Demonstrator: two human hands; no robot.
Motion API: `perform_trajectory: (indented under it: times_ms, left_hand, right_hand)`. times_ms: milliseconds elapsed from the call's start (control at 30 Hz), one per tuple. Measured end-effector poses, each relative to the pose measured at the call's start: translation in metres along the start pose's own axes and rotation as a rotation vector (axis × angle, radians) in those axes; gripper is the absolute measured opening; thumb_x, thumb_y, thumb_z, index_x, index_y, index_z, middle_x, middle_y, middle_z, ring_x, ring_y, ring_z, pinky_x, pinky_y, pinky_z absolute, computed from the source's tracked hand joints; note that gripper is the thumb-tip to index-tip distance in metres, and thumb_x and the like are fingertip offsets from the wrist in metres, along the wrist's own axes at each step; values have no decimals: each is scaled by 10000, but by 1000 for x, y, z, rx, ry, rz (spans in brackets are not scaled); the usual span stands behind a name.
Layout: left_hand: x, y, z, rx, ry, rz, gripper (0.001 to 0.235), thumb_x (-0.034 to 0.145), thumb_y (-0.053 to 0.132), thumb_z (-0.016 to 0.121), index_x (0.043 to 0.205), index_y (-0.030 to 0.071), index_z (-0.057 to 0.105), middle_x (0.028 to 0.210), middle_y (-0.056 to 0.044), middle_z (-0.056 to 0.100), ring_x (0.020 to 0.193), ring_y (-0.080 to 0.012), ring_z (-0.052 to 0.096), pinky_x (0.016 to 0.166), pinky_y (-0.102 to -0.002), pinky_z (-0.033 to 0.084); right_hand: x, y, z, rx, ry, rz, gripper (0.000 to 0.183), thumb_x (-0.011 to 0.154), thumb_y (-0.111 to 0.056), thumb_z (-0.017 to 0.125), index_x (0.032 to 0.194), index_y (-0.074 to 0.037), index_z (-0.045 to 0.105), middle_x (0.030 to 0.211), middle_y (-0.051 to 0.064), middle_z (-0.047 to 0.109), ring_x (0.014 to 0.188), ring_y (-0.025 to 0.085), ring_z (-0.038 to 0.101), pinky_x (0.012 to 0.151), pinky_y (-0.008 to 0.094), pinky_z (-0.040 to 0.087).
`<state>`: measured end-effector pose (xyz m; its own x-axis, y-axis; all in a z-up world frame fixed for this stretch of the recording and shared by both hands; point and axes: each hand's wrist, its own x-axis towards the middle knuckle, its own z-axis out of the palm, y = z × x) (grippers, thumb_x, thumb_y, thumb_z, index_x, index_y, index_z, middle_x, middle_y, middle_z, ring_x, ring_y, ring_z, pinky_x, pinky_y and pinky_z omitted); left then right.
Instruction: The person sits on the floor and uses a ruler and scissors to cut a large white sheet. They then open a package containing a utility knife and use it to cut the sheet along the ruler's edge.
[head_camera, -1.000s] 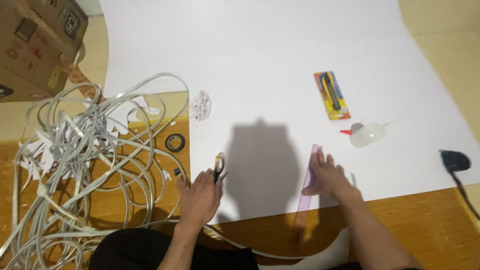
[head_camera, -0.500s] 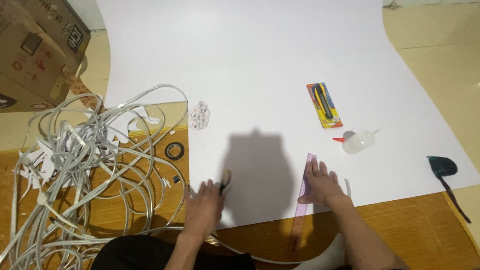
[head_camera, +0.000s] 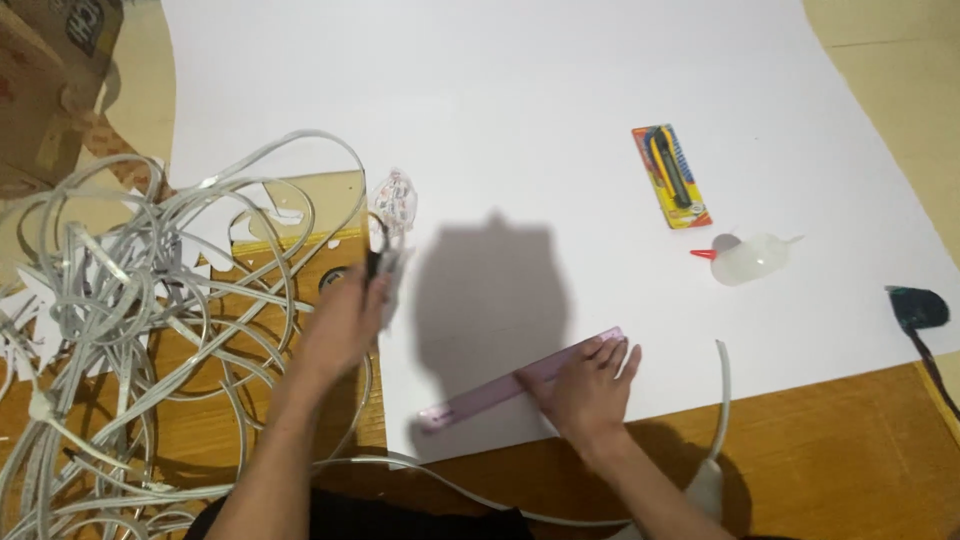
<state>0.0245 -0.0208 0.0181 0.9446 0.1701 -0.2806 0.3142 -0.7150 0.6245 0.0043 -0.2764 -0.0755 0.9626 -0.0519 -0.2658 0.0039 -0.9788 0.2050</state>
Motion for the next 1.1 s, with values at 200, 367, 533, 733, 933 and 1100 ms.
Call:
perform_trajectory:
  times_ms: [200, 367, 533, 733, 933, 1100]
  left_hand:
    - [6, -16, -34, 89, 93, -58, 275, 955, 283, 414, 1000, 40, 535, 734, -115, 636, 612, -254, 620, 609, -401, 489]
    - [8, -14, -36, 47, -127, -182, 262, 970, 272, 405, 906, 64, 551, 666, -53, 573, 527, -157, 535, 520, -314, 476]
    - [11, -26, -31, -12, -149, -138, 262, 956, 233, 441, 850, 29, 566, 690, -87, 638, 543, -192, 591, 530, -325, 505]
    - [15, -37, -28, 1, -272, -233, 249, 950, 248, 444, 894, 49, 582, 674, -77, 622, 531, -173, 587, 512, -328, 493]
    - [16, -40, -32, 43, -283, -215, 273, 919, 248, 485, 824, 13, 585, 718, -107, 632, 564, -219, 582, 543, -360, 475]
    - [15, -40, -33, 20, -351, -244, 232, 930, 242, 476, 928, 48, 603, 820, -63, 649, 668, -192, 578, 631, -364, 468]
  right_hand:
    - [6, -27, -7, 3, -24, -35, 1165, 789, -860, 258, 1216, 220, 341, 1257, 407, 391, 1261, 487, 339, 1053, 604, 201]
    - [10, -35, -10, -9, -54, -29, 1120, 798, -844, 142, 1211, 165, 400, 1253, 388, 420, 1251, 498, 361, 1030, 643, 223]
    - [9, -40, -31, 7, -212, -35, 860, 818, -760, 113, 899, -119, 681, 1254, 275, 484, 1306, 518, 314, 1044, 665, 194]
    - [16, -40, -14, -87, -257, 1, 985, 795, -797, 73, 891, -29, 682, 1318, 297, 424, 1338, 474, 299, 1044, 639, 206]
    - [14, -52, -44, -164, -395, 47, 871, 812, -767, 68, 559, -164, 644, 688, 45, 679, 1098, 283, 570, 1110, 580, 130]
    - [16, -51, -23, -180, -175, -9, 907, 806, -798, 125, 713, -125, 726, 1089, 210, 624, 1253, 440, 467, 1006, 562, 259]
